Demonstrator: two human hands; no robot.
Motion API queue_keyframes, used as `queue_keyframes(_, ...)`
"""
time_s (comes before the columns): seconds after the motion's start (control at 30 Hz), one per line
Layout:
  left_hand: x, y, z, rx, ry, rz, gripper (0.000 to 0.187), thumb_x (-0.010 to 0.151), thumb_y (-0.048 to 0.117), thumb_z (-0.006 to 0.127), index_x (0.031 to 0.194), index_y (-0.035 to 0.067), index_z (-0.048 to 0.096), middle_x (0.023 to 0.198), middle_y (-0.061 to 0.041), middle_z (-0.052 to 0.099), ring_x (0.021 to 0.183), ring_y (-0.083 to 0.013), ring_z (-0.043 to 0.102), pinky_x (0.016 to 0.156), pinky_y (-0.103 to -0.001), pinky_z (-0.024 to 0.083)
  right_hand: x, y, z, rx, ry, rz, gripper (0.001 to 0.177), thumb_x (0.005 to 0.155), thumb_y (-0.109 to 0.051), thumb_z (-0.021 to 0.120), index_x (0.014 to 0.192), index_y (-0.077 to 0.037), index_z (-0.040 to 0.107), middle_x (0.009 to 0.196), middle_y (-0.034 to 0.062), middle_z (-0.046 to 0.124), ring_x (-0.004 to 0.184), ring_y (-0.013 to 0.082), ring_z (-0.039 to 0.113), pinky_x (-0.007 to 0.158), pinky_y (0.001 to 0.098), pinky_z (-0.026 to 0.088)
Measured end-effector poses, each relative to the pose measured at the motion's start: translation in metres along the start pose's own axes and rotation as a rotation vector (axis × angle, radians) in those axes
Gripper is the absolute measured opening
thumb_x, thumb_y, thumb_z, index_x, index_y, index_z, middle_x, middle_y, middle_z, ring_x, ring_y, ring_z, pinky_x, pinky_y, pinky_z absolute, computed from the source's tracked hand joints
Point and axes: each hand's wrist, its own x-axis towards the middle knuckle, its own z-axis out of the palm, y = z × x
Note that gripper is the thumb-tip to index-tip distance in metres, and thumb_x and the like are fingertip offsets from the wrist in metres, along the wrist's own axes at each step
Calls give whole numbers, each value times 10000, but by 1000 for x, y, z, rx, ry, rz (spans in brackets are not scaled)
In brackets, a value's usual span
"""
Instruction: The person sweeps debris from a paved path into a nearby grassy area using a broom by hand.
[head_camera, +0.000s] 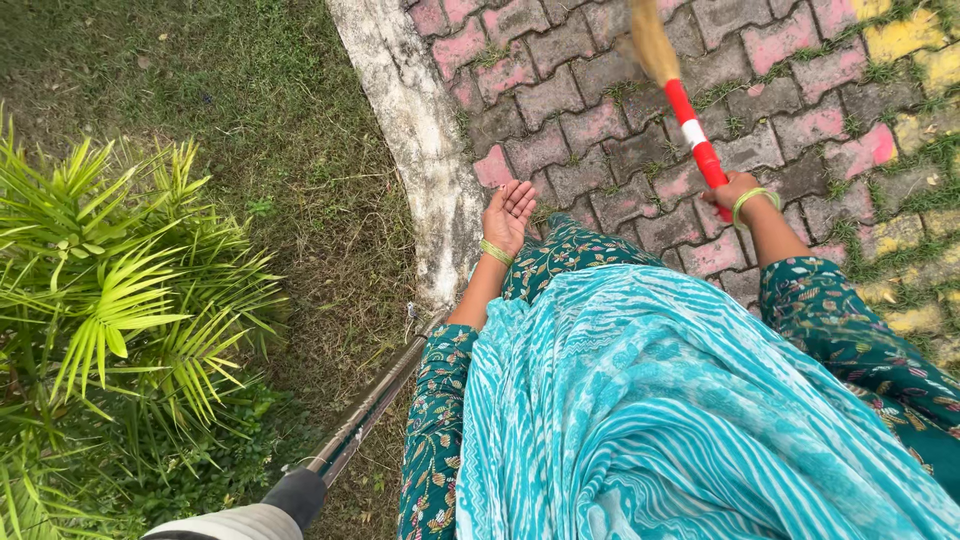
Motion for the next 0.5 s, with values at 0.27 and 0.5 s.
queue_keyframes(0.27,-2,51,-39,-20,17,64,436,1031,322,550,1294,-25,571,1305,-203,661,1217,-317,644,1051,-437,517,22,-64,73,-597,-112,-17,335,786,-199,806,1059,-13,750,900,175,750,726,268,709,643,418,560)
queue_keyframes(0.5,16,58,-28,-42,20,9,410,1025,288,574,1285,-29,572,1265,-207,680,1171,-329,669,1043,-450,522,21,-92,140,-720,-326,-113,585,805,-137,678,1376,-252,626,831,169,768,647,275,727,615,425,593)
